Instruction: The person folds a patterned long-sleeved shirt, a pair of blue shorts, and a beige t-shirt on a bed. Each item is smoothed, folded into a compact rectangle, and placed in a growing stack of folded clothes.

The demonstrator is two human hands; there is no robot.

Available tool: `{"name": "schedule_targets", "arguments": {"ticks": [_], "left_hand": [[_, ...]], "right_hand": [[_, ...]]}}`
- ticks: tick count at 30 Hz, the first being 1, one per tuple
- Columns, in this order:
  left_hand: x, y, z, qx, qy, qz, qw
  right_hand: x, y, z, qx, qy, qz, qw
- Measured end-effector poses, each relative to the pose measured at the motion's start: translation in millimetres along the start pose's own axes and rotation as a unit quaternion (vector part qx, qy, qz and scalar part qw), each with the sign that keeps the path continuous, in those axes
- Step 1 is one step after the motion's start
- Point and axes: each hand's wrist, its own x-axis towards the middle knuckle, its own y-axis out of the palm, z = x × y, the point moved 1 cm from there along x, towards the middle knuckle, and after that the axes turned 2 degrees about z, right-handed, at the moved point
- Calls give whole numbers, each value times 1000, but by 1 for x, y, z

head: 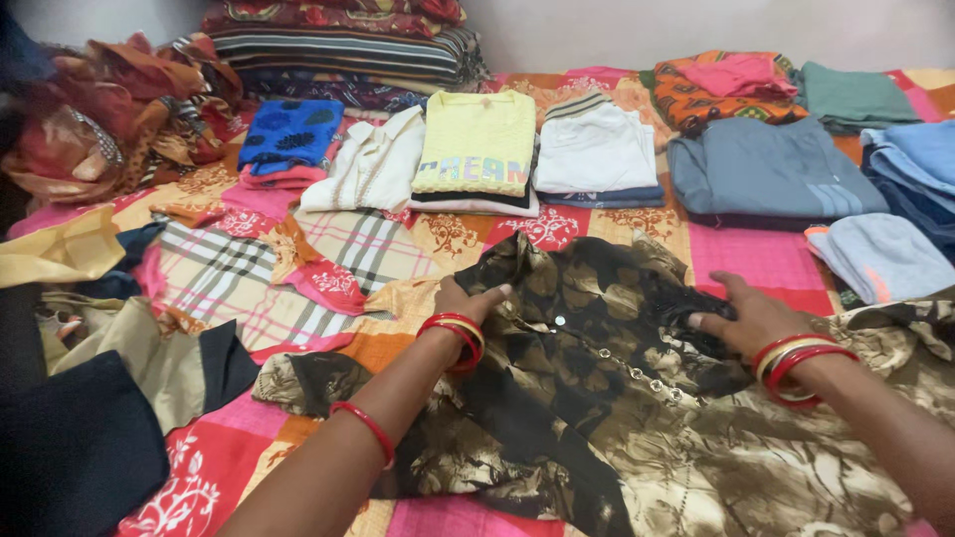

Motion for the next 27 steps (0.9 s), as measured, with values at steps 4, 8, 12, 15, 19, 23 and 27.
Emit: {"name": "schedule_targets", "arguments": {"ticks": [4, 8, 12, 15, 19, 23, 27], "left_hand": [[8, 26, -4, -124, 6, 101, 987], [31, -20, -19, -222, 60, 88, 969], [70, -148, -53, -274, 89, -82, 954], [66, -211, -48, -302, 63, -5, 951], [30, -220, 13, -141, -53, -98, 984], [-28, -200, 86, -38, -9, -180, 983], [-88, -186, 113, 102, 17, -128, 986]], "right_hand": [[52, 29, -14, 41, -74, -17, 996], [87, 29, 42, -104, -140, -39, 984], [104, 0, 162, 281, -161, -42, 945], [78, -10, 230, 315, -233, -29, 920], [9, 7, 234, 128, -241, -8, 962], [-82, 50, 162, 57, -308, 79, 946], [-157, 63, 88, -65, -275, 53, 958]]}}
